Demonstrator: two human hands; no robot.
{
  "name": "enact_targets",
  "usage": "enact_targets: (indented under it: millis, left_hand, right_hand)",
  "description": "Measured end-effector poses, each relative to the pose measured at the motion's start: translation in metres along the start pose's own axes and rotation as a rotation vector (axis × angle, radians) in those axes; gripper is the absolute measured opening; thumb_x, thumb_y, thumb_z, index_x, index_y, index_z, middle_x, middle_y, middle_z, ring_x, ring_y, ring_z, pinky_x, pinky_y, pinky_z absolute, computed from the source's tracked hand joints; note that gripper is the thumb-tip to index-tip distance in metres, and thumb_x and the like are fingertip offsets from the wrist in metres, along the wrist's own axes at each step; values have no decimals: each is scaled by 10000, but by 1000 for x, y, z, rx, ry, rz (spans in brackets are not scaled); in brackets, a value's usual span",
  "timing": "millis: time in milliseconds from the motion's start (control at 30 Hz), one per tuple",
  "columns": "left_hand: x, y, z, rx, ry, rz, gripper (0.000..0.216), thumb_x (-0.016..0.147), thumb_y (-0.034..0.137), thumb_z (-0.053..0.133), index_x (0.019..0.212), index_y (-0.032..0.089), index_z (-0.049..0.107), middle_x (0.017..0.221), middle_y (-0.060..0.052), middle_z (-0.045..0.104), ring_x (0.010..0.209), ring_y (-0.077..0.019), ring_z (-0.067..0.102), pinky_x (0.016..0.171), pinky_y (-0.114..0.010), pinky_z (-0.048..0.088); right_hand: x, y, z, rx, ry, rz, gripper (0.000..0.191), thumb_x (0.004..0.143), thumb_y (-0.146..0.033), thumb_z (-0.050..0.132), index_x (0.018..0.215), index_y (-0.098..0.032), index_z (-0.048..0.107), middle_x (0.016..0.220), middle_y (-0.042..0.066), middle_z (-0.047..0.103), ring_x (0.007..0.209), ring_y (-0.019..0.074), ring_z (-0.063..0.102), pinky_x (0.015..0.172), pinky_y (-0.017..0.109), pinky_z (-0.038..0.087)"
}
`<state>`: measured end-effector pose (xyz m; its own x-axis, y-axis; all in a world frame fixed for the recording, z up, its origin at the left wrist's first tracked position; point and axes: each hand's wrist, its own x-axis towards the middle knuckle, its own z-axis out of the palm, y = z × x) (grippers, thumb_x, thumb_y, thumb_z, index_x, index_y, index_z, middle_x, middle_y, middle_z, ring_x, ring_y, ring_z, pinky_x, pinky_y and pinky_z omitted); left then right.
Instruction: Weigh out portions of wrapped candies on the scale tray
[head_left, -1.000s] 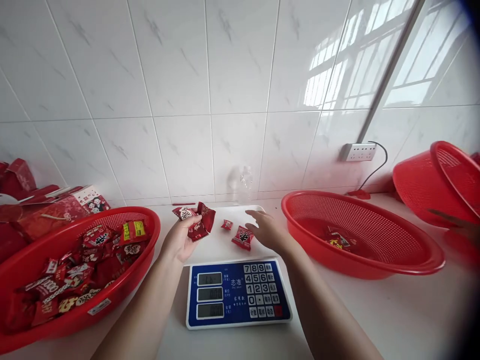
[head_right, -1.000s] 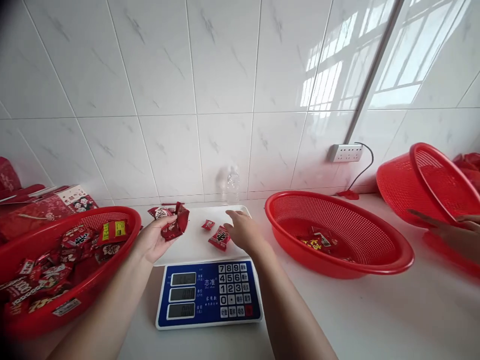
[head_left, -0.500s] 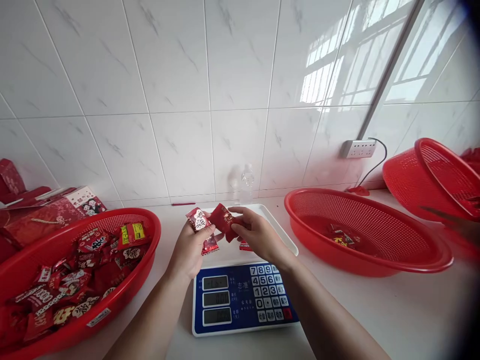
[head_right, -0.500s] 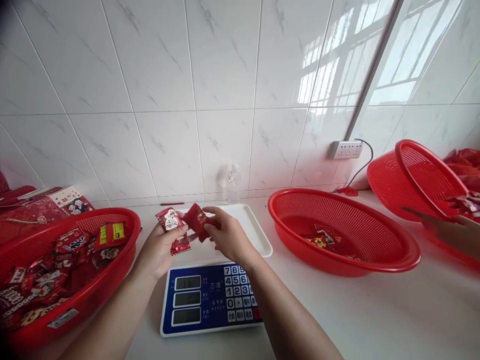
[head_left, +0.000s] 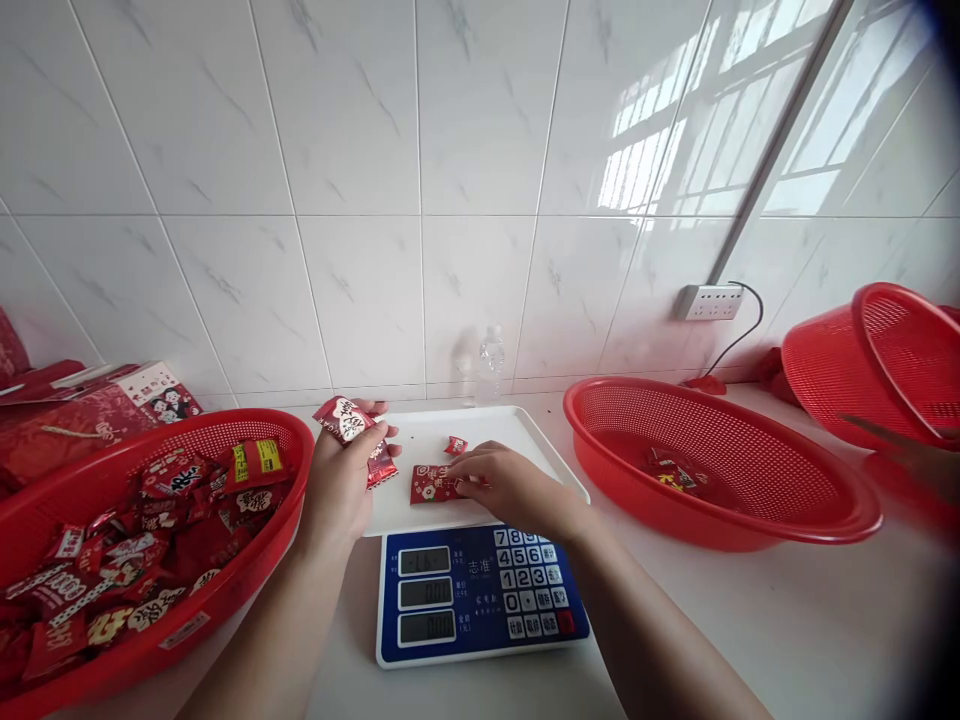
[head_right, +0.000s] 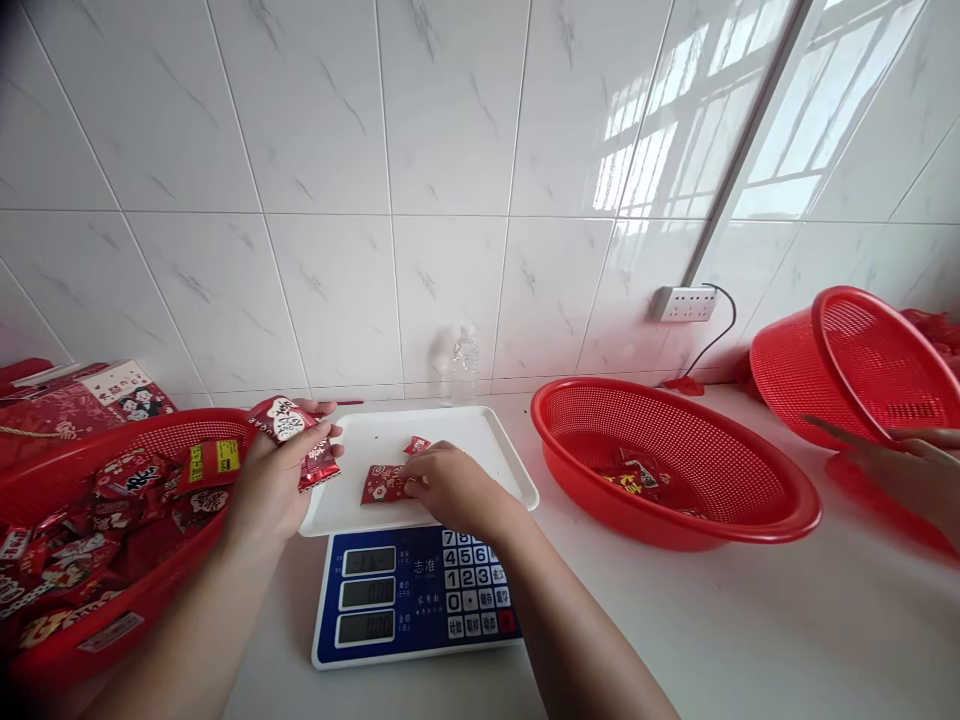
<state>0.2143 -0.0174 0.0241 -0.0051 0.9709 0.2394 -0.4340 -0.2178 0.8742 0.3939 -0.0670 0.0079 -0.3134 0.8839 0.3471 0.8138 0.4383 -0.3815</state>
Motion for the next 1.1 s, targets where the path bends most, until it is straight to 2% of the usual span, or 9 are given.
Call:
enact_targets:
  millis: [167,300,467,567,733,867,933,1000,1100]
  left_hand:
    - [-5,-2,4,111,-73,1,270,641,255,719,860,200,571,1050,-29,579,709,-121,585,519,-221,486]
    - [-8,-1,3,176,-107,3,247,663,274,699,860,197,572,1047,-33,580,693,-117,593,511,-210,472]
    - [-10,-5,4,275,-231,-84,247,701,305,664,907,206,569,778,5,595,563,-105,574,533,-232,475]
    - [-12,-11,6,371,-302,-98,257,703,288,657,933,217,567,776,12,596,523,-96,545,531,-236,466]
    - [-16,-14,7,476,-338,-14,370,737,275,633,1098,250,557,909,-30,630,571,-114,564,506,-220,442]
    - [-23,-16,11,424,-466,6,411,743,193,596,1144,266,544,850,-29,621,614,-131,561,510,-213,448]
    - [-27,-18,14,385,-523,13,463,710,129,587,1152,266,549,869,-40,618,644,-139,561,512,-213,453]
    - [-29,-17,16,366,-554,-30,520,685,107,588,1178,263,533,874,-45,616,660,-147,567,506,-216,456]
    - [-28,-13,15,358,-488,-175,541,686,121,572,1200,266,484,854,-25,605,591,-121,560,495,-221,453]
  right_hand:
    - [2,3,0,-67,69,9,228,863,-149,524,958,-230,714,961,35,703,962,202,561,870,350,423]
    - [7,-1,12,-103,47,18,210,871,-176,531,824,-242,724,873,33,694,924,203,552,809,344,402]
    - [7,-5,18,-193,36,76,218,873,-197,534,748,-231,709,839,44,676,907,214,525,754,338,361]
    - [7,-5,16,-182,33,97,225,877,-181,512,763,-228,700,842,41,680,907,218,531,754,343,365]
    - [5,-15,2,128,320,163,186,890,-243,508,1001,-214,655,930,56,673,908,199,567,780,344,431]
    - [-2,-33,-3,434,368,30,347,849,-335,584,1185,-256,549,1063,58,613,926,177,568,747,311,480]
    - [-3,-40,-2,518,340,5,318,823,-302,614,1136,-264,566,1059,48,602,878,162,574,723,300,495]
    - [-3,-42,0,633,313,34,203,812,-281,613,1011,-245,597,957,27,619,766,138,581,657,283,507]
    - [1,-30,-4,815,385,131,163,783,-309,621,896,-202,573,803,10,613,641,121,573,574,271,500]
